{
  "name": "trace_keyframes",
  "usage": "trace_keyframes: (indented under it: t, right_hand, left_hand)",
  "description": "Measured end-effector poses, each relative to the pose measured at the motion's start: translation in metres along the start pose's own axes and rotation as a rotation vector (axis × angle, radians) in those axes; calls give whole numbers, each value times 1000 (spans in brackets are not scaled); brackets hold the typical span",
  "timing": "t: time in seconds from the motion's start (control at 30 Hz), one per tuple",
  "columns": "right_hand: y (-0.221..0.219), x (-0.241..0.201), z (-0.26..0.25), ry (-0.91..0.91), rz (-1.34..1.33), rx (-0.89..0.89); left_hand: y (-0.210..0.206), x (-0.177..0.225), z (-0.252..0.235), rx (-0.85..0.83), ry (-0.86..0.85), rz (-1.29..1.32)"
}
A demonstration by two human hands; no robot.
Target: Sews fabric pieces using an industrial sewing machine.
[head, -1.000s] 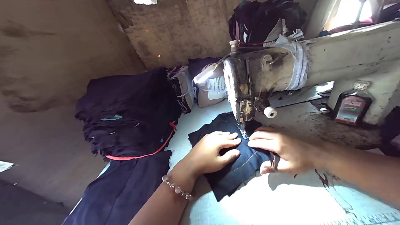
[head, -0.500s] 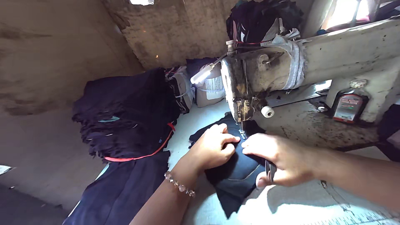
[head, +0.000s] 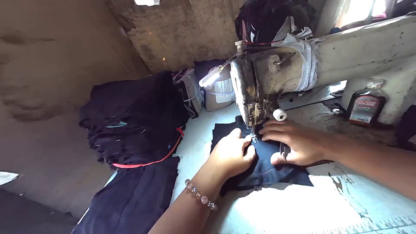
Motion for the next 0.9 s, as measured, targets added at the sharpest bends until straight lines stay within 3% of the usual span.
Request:
trace_keyframes:
  t: [0.07, 0.2, 0.23, 0.47, 0.67, 0.8, 0.9]
  right_hand:
    - [4, -15, 4, 119, 2, 81]
    - [1, -31, 11, 208, -18, 96]
    - [0, -30, 12, 198, -1, 92]
    - [-5, -17, 12, 98, 84, 85]
    - [-15, 3, 8, -107, -15, -145]
    - [-19, 18, 7, -162, -63, -221]
    - [-22, 25, 7, -161, -46, -191]
  left_hand:
    - [0, 0, 1, 54, -12, 24]
    - [7, 4, 15, 432, -205, 13]
    - [7, 6, 18, 458, -218, -11]
    - [-6, 3, 10, 220, -67, -119]
    - [-1, -12, 14, 25, 33, -81]
    - [53, -51, 76, 280, -248, -47]
    - [72, -120, 146, 569, -359, -237]
Point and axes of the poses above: each hand's wrist, its own z-axis away from the middle knuckle, its own y-axis out of the back of the hand, x = y × z, the point moved 9 cm from there along -z, towards the middle knuckle, and after that the axes turned 5 degrees about x, right-handed, at the moved point
